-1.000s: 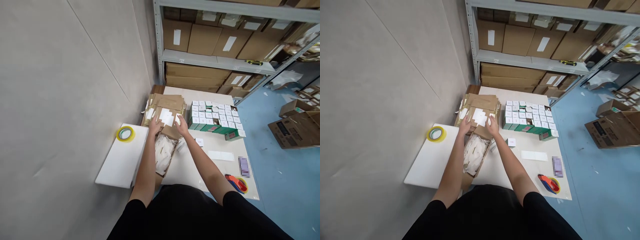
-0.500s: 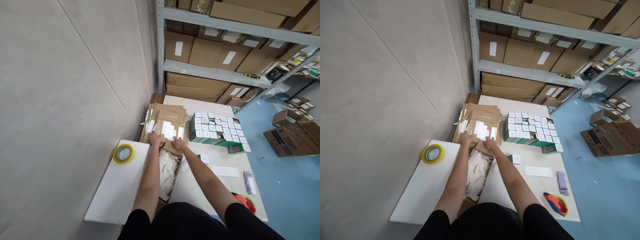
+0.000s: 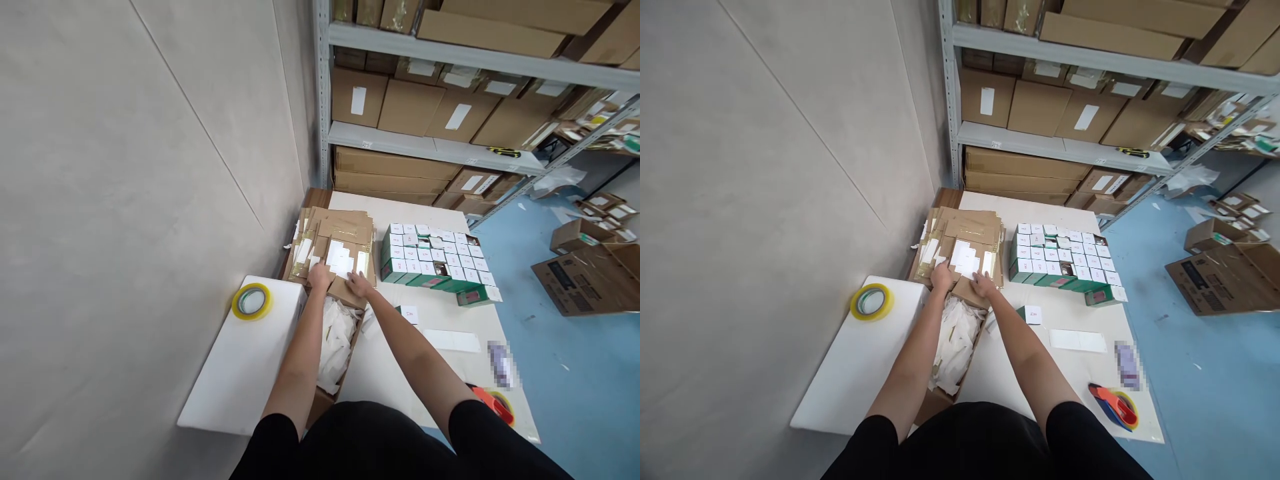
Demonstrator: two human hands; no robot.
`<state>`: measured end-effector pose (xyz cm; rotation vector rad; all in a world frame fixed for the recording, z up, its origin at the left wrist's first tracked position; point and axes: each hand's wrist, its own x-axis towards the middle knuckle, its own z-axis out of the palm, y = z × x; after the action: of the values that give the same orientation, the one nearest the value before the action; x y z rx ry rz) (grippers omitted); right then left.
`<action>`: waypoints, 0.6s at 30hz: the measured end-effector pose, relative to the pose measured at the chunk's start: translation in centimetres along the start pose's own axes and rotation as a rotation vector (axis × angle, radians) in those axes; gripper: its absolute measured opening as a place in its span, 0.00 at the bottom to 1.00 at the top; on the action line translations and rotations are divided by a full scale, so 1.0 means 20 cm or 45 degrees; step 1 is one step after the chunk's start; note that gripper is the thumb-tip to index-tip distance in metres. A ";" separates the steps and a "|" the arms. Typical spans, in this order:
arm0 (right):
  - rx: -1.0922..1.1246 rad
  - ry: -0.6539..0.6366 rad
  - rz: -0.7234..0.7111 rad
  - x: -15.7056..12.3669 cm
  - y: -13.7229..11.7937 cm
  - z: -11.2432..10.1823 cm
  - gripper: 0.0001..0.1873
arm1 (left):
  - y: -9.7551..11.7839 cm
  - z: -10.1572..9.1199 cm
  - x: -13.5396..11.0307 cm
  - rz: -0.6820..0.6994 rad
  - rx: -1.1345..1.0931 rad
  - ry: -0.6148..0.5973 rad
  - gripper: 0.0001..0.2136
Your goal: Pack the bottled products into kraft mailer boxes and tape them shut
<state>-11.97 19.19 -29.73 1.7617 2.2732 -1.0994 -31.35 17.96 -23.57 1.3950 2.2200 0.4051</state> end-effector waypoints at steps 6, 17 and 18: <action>0.232 0.089 0.040 -0.08 -0.02 -0.06 0.37 | 0.04 -0.13 -0.03 0.137 -0.330 0.236 0.20; 0.285 0.291 -0.035 -0.21 -0.09 -0.13 0.35 | 0.09 -0.21 -0.08 0.290 -0.631 0.431 0.20; 0.320 0.302 -0.030 -0.21 -0.08 -0.12 0.35 | 0.08 -0.21 -0.08 0.272 -0.673 0.453 0.21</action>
<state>-11.10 16.88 -25.26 2.0640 2.3802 -1.2942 -31.84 17.31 -18.94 1.3346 2.0000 1.2971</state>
